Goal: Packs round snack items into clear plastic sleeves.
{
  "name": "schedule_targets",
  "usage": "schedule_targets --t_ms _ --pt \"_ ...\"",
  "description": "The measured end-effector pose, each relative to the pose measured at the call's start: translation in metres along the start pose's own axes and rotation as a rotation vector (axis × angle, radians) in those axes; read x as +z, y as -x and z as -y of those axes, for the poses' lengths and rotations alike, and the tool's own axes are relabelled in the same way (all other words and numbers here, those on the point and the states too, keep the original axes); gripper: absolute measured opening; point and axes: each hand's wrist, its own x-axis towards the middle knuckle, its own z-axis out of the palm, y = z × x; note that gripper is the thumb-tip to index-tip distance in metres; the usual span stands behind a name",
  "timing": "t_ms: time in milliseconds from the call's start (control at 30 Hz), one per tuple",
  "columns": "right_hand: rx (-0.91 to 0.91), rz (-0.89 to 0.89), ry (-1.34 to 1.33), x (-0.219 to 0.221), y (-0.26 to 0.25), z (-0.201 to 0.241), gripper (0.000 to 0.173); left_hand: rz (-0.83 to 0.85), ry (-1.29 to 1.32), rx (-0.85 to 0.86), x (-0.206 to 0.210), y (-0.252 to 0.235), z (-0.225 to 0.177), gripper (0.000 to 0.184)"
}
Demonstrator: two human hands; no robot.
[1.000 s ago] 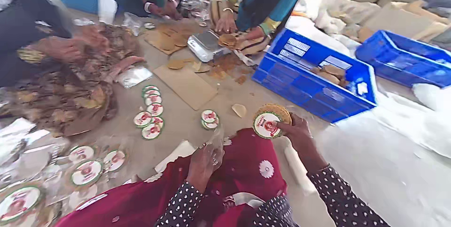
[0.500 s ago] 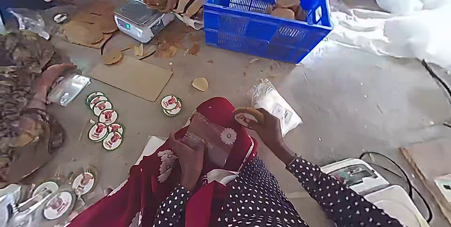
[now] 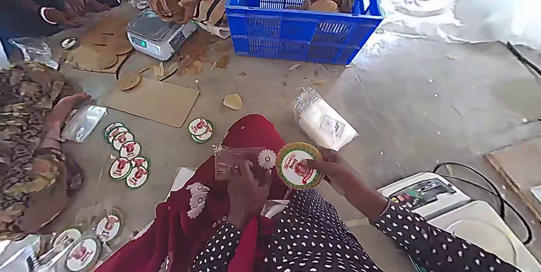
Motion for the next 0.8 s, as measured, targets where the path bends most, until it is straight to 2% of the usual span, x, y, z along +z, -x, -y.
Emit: schedule_targets --t_ms 67,200,300,367,533,700,767,800 --pt "-0.042 0.016 0.028 0.009 0.002 -0.006 0.030 0.087 -0.004 -0.055 -0.004 -0.005 -0.008 0.065" --pt "-0.053 -0.022 0.055 0.008 0.000 -0.010 0.034 0.201 -0.032 -0.141 -0.005 -0.021 -0.017 0.065" --pt "-0.060 -0.036 0.082 0.001 0.002 -0.010 0.034 0.366 -0.084 -0.234 -0.011 -0.035 -0.027 0.064" --pt "-0.056 -0.038 0.078 -0.005 0.002 -0.012 0.034 0.398 -0.088 -0.254 -0.011 -0.038 -0.030 0.062" --pt "-0.023 -0.039 0.013 -0.009 0.002 -0.019 0.032 0.313 0.028 -0.186 -0.010 -0.027 -0.015 0.053" --pt "-0.028 -0.015 -0.014 -0.009 0.000 -0.021 0.030 0.177 0.131 -0.136 -0.022 -0.010 -0.013 0.018" --pt "-0.027 0.011 -0.046 -0.008 0.000 -0.020 0.031 0.136 0.271 -0.193 -0.025 -0.010 -0.008 0.013" --pt "-0.017 0.027 -0.078 -0.006 0.002 -0.018 0.031 0.156 0.387 -0.277 -0.025 -0.012 -0.006 0.015"
